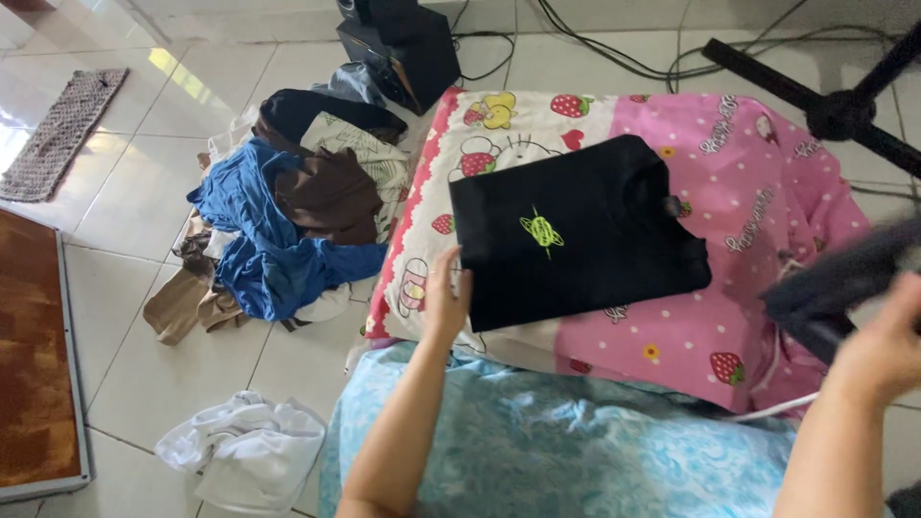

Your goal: Iron and fold a black t-shirt and organize other clothes.

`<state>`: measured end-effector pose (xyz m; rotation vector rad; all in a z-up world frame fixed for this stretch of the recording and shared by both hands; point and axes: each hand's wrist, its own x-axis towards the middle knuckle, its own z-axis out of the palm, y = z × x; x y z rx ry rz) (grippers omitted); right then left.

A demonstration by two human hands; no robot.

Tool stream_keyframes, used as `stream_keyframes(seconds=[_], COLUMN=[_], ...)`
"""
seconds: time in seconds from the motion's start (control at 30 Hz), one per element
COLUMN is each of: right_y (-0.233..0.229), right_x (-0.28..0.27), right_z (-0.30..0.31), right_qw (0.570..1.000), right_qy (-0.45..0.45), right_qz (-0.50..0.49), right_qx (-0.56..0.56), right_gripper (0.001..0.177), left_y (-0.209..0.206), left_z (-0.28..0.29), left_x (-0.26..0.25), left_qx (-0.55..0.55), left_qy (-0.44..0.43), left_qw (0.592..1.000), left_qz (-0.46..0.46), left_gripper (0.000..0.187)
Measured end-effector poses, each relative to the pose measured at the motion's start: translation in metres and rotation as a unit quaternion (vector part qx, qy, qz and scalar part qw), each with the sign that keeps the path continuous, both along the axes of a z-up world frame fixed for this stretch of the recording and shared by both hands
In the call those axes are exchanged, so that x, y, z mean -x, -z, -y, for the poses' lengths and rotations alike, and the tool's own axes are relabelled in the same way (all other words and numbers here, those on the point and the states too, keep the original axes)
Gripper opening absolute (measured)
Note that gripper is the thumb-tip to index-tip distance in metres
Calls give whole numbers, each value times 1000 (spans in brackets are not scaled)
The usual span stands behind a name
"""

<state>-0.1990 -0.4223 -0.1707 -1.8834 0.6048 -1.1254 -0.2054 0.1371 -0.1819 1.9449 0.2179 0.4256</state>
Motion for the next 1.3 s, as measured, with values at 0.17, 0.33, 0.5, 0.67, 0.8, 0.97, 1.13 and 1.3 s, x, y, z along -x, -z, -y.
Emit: stream_keyframes(seconds=[0.17, 0.33, 0.5, 0.67, 0.8, 0.97, 1.13, 1.3], right_y=[-127, -144, -98, -72, -56, -129, -131, -90], right_x=[-50, -134, -173, -235, -275, -232, -186, -190], right_z=[-147, -269, -339, -291, -236, -300, -386, -442], right_qw=[957, 836, 751, 755, 746, 694, 646, 575], right_qy=[-202, -278, -334, -237, -151, -250, -426, -471], right_qz=[-69, -212, -304, -388, -417, -367, -229, -231], right_qx=[197, 423, 482, 472, 497, 567, 590, 628], right_gripper=[50, 73, 61, 57, 62, 64, 69, 67], left_y=[15, 16, 25, 26, 11, -5, 4, 10], left_z=[3, 7, 9, 12, 15, 10, 6, 4], left_x=[-14, -9, -12, -12, -4, 7, 8, 8], left_qx=[-222, -239, -328, -339, -275, -168, -159, -172], left_qy=[82, 111, 101, 94, 87, -37, -50, -17], left_qw=[965, 963, 939, 936, 957, 983, 980, 976], left_qz=[112, 54, 37, 10, 13, -63, -108, -130], left_gripper=[60, 66, 65, 65, 68, 68, 45, 42])
